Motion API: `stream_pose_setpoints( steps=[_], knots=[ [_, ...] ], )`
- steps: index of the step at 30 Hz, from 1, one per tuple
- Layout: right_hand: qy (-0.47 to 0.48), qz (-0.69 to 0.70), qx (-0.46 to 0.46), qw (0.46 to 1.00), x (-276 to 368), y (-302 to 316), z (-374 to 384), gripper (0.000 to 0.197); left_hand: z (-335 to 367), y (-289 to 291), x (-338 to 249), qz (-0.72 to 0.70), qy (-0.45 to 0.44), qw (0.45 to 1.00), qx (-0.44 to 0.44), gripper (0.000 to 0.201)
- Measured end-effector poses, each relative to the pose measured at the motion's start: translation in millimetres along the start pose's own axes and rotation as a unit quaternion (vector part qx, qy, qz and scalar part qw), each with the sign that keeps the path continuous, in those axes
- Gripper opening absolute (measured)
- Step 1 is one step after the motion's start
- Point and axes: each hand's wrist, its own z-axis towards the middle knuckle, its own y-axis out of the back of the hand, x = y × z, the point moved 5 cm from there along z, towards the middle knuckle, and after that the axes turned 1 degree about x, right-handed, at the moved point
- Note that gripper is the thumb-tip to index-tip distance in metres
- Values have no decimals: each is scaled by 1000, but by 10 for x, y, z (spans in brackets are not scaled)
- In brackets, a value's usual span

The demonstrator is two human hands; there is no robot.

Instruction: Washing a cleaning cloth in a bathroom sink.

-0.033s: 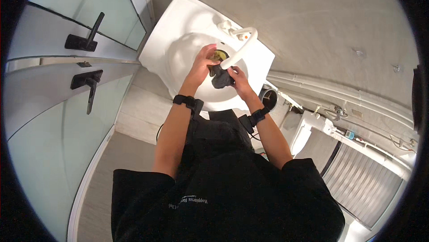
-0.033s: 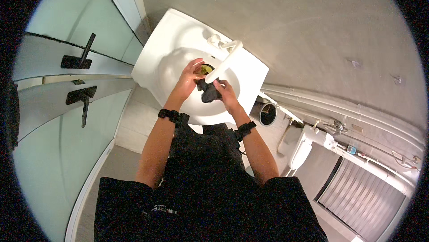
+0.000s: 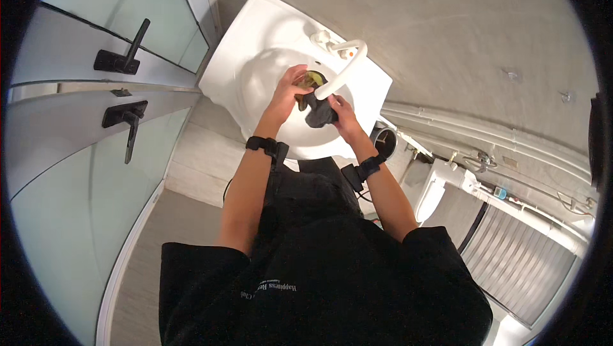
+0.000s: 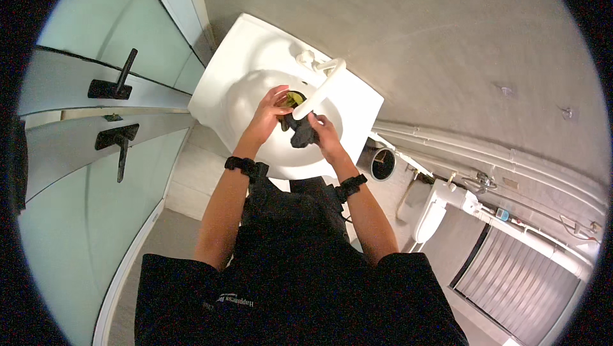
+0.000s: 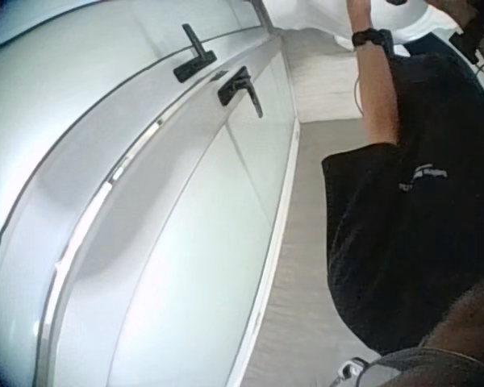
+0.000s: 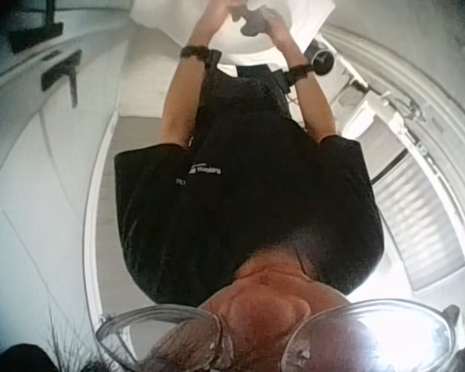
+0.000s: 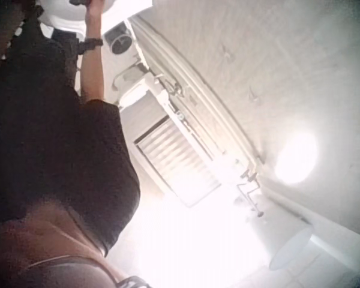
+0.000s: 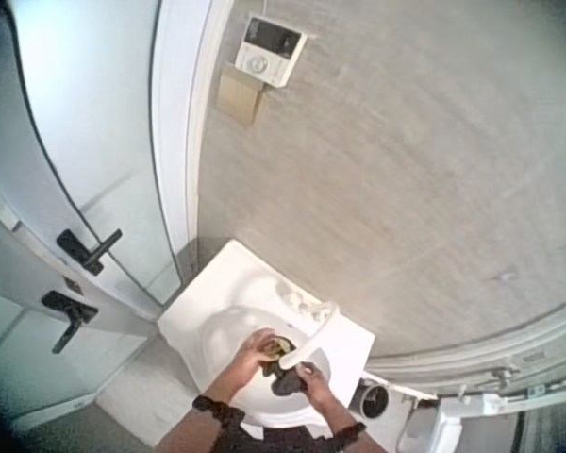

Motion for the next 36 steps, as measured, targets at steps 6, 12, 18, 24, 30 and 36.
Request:
stream_pose_setpoints(
  steps=[6,12,18,24,30,36],
  knots=[
    [-39,226,0,973,10,101,-27,38,-131,60,48,196,102,975,-22,60],
    [-52,248,47,966,-2,102,-73,37,-123,-17,240,188,178,964,53,47],
    [-45,5,18,999,-50,26,-40,45,-212,-174,-62,207,129,970,14,45],
    [-39,65,-7,997,7,-171,-25,74,-131,-108,15,137,85,987,-30,50],
    [-49,276,89,956,83,-192,109,71,-116,-104,73,222,75,972,-5,44],
    [-69,366,12,928,67,-115,319,54,-22,352,317,291,99,936,-172,56]
  ],
)
